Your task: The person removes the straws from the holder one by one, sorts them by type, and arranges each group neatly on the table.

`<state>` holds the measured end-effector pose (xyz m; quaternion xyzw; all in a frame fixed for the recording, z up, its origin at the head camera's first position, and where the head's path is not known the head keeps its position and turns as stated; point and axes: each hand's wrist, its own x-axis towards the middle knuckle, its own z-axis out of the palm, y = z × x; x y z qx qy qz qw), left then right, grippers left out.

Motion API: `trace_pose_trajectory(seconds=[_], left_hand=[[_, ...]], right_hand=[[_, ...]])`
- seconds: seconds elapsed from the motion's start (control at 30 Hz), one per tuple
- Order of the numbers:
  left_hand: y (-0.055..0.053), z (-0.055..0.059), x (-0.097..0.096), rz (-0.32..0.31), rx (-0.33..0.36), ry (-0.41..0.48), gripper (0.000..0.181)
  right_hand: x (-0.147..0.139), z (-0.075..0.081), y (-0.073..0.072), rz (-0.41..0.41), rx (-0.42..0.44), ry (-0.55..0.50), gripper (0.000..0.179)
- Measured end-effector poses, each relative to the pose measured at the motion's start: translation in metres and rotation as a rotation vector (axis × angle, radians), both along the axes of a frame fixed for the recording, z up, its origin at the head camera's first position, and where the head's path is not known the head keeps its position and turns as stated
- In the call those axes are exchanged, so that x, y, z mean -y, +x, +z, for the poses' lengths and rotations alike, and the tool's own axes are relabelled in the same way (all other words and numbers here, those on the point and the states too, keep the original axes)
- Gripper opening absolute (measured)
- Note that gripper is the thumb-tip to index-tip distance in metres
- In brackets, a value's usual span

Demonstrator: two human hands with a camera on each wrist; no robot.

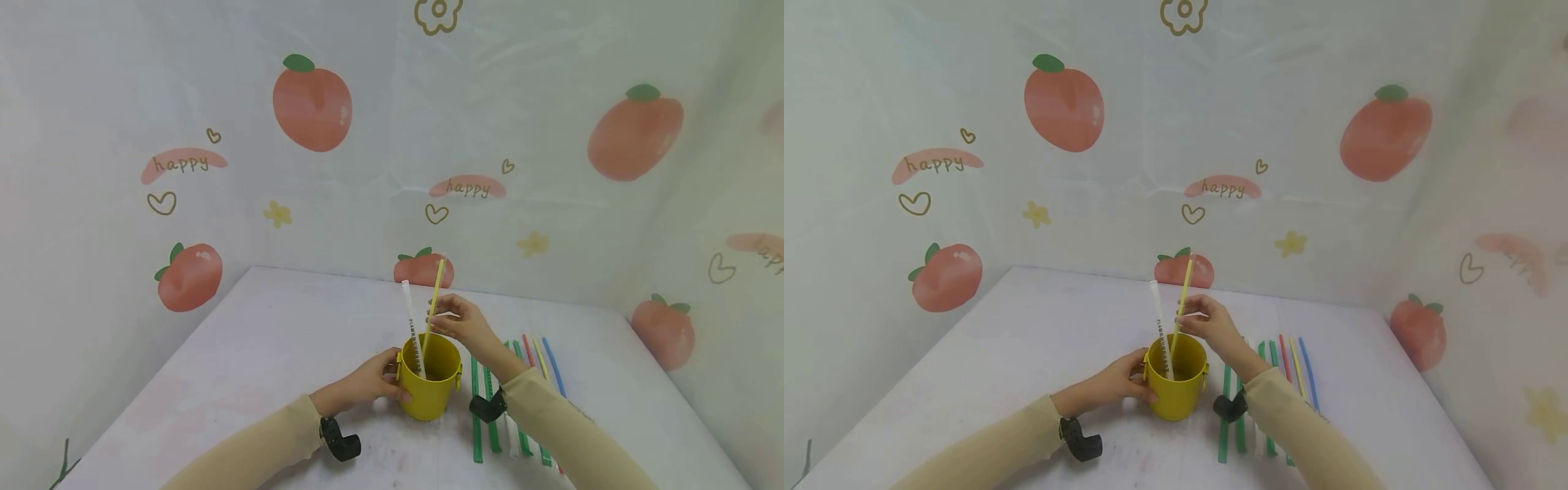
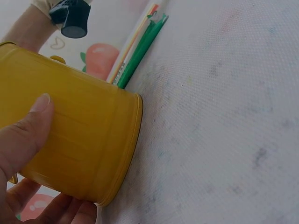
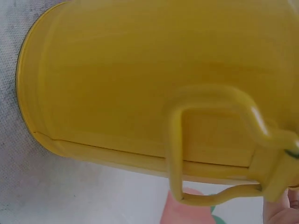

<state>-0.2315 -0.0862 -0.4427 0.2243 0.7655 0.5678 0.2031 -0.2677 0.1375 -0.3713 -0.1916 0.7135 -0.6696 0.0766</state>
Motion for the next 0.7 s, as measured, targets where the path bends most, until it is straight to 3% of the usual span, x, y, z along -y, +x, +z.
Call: trace_pose_trajectory(seconds=[0.43, 0.7], left_hand=[[0.0, 0.0, 0.0, -0.003, -0.015, 0.011, 0.069], [0.001, 0.0, 0.0, 0.011, -0.009, -0.005, 0.067]], right_hand=[[-0.014, 0.024, 0.008, -0.016, -0.083, -0.111, 0.032], [-0.032, 0.047, 0.013, -0.091, -0.115, -0.233, 0.021]])
